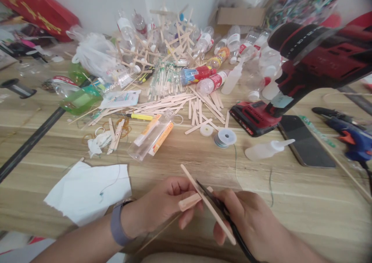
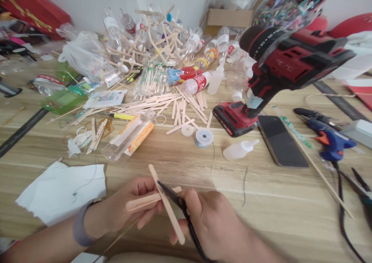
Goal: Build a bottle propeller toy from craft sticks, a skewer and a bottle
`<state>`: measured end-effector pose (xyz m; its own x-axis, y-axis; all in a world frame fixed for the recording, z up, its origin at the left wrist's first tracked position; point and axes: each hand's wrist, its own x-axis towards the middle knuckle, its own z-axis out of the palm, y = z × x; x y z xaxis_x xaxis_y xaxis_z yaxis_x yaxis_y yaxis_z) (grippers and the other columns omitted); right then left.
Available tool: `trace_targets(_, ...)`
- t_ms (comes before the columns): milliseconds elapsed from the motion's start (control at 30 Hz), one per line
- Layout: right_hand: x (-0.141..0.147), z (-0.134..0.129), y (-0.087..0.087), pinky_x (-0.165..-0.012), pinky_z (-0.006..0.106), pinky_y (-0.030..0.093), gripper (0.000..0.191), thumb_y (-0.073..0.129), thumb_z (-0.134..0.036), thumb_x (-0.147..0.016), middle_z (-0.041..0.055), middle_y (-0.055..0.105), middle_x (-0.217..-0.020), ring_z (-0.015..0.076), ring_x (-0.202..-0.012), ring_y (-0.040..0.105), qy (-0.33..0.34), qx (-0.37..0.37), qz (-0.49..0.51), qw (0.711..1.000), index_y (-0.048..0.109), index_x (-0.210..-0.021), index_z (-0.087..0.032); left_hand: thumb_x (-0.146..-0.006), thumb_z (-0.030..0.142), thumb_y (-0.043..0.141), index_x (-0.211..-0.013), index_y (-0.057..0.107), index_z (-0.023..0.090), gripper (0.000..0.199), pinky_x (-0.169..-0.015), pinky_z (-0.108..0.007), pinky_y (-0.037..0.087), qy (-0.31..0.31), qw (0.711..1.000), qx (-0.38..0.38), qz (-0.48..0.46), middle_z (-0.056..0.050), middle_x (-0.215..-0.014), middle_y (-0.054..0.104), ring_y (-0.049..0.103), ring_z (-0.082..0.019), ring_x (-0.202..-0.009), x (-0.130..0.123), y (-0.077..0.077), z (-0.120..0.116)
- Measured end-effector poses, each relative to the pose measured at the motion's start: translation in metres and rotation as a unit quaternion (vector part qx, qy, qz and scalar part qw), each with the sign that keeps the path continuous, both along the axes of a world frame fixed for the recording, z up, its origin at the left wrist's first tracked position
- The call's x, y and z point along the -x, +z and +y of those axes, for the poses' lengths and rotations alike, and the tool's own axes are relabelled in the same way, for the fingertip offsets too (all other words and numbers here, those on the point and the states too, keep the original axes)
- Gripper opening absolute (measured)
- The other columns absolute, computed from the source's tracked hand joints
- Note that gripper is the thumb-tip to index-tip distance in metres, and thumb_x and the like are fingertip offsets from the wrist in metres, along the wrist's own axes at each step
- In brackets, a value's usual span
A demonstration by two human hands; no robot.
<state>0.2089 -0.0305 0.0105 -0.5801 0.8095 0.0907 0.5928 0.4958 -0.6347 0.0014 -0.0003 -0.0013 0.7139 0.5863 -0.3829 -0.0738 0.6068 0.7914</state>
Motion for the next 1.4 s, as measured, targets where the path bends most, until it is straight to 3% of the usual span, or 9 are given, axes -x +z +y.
trace_targets(100, -0.005, 0.002, -0.008, -0.043, 0.023, 0.042, 0.017, 0.037, -0.032, -0.098, -0.0019, 0.066, -0.054, 0.0149, -0.041, 0.059, -0.076, -0.067, -0.002, 0.995, 0.048, -0.093, -0.021, -0.075, 0.055, 0.067, -0.074, 0.06, 0.016, 0.04, -0.046, -0.023, 0.025, 0.011, 1.0, 0.008, -0.004, 0.006, -0.053, 0.05, 0.039, -0.005, -0.04, -0.001, 0.001, 0.001)
trace_targets(200, -0.011, 0.006, -0.012, -0.047, 0.021, 0.043, 0.014, 0.044, -0.031, -0.096, -0.0052, 0.066, -0.056, 0.0132, -0.044, 0.06, -0.115, -0.077, 0.008, 0.99, 0.046, -0.106, -0.021, -0.074, 0.057, 0.067, -0.074, 0.061, 0.015, 0.042, -0.046, -0.023, 0.024, 0.018, 1.0, 0.01, -0.011, 0.007, -0.051, 0.05, 0.035, -0.004, -0.038, -0.001, 0.001, 0.002)
trace_targets(300, -0.013, 0.008, -0.01, -0.051, 0.019, 0.045, 0.019, 0.05, -0.026, -0.094, -0.0069, 0.068, -0.06, 0.0117, -0.049, 0.062, -0.096, -0.04, 0.044, 0.994, 0.045, -0.112, -0.023, -0.072, 0.057, 0.069, -0.072, 0.06, 0.015, 0.043, -0.045, -0.023, 0.022, 0.028, 0.999, 0.017, -0.01, 0.007, -0.051, 0.05, 0.034, -0.003, -0.037, -0.002, 0.001, 0.003)
trace_targets(567, -0.008, 0.006, 0.006, -0.057, 0.024, 0.047, 0.028, 0.066, -0.02, -0.077, -0.0014, 0.067, -0.072, 0.0166, -0.062, 0.062, -0.075, 0.09, 0.048, 0.992, 0.054, -0.102, -0.024, -0.071, 0.053, 0.072, -0.074, 0.062, 0.015, 0.04, -0.044, -0.024, 0.022, 0.053, 0.998, 0.021, -0.021, 0.005, -0.059, 0.055, 0.038, -0.003, -0.038, -0.001, -0.001, 0.002)
trace_targets(700, -0.008, 0.007, 0.016, -0.058, 0.027, 0.048, 0.036, 0.073, -0.03, -0.071, 0.0027, 0.066, -0.081, 0.0202, -0.069, 0.061, -0.066, 0.07, 0.06, 0.994, 0.053, -0.099, -0.023, -0.07, 0.057, 0.071, -0.073, 0.061, 0.015, 0.043, -0.046, -0.024, 0.021, 0.052, 0.998, 0.014, -0.022, 0.006, -0.053, 0.051, 0.037, -0.004, -0.038, -0.001, 0.0, 0.003)
trace_targets(900, -0.006, 0.004, 0.013, -0.047, 0.023, 0.039, 0.041, 0.073, -0.038, -0.074, -0.0014, 0.064, -0.071, 0.0156, -0.055, 0.056, -0.052, 0.083, -0.01, 0.995, 0.047, -0.102, -0.022, -0.074, 0.055, 0.069, -0.074, 0.061, 0.016, 0.04, -0.049, -0.024, 0.025, 0.036, 0.999, -0.007, -0.015, 0.006, -0.051, 0.051, 0.038, -0.005, -0.04, -0.001, 0.002, 0.003)
trace_targets(1133, -0.002, 0.004, 0.016, -0.041, 0.021, 0.035, 0.048, 0.077, -0.039, -0.071, -0.0047, 0.065, -0.068, 0.0129, -0.049, 0.056, -0.032, 0.042, 0.003, 0.999, 0.045, -0.103, -0.022, -0.077, 0.053, 0.068, -0.073, 0.059, 0.016, 0.038, -0.048, -0.024, 0.025, 0.027, 1.0, -0.01, -0.009, 0.007, -0.048, 0.049, 0.037, -0.006, -0.039, 0.0, 0.005, 0.003)
trace_targets(1267, -0.004, 0.005, 0.021, -0.045, 0.022, 0.039, 0.047, 0.079, -0.041, -0.069, -0.0021, 0.068, -0.07, 0.0156, -0.055, 0.063, -0.025, 0.082, -0.005, 0.996, 0.047, -0.097, -0.021, -0.074, 0.055, 0.069, -0.073, 0.06, 0.016, 0.041, -0.047, -0.023, 0.026, 0.011, 1.0, -0.003, -0.005, 0.006, -0.052, 0.051, 0.04, -0.005, -0.04, 0.0, 0.002, 0.003)
trace_targets(1400, -0.004, 0.006, 0.023, -0.054, 0.022, 0.045, 0.044, 0.08, -0.041, -0.068, 0.0027, 0.074, -0.088, 0.0183, -0.071, 0.069, -0.02, 0.133, 0.018, 0.991, 0.05, -0.095, -0.022, -0.079, 0.055, 0.065, -0.075, 0.06, 0.015, 0.04, -0.049, -0.022, 0.028, -0.011, 1.0, -0.019, 0.001, 0.006, -0.05, 0.052, 0.042, -0.006, -0.041, 0.001, 0.0, 0.002)
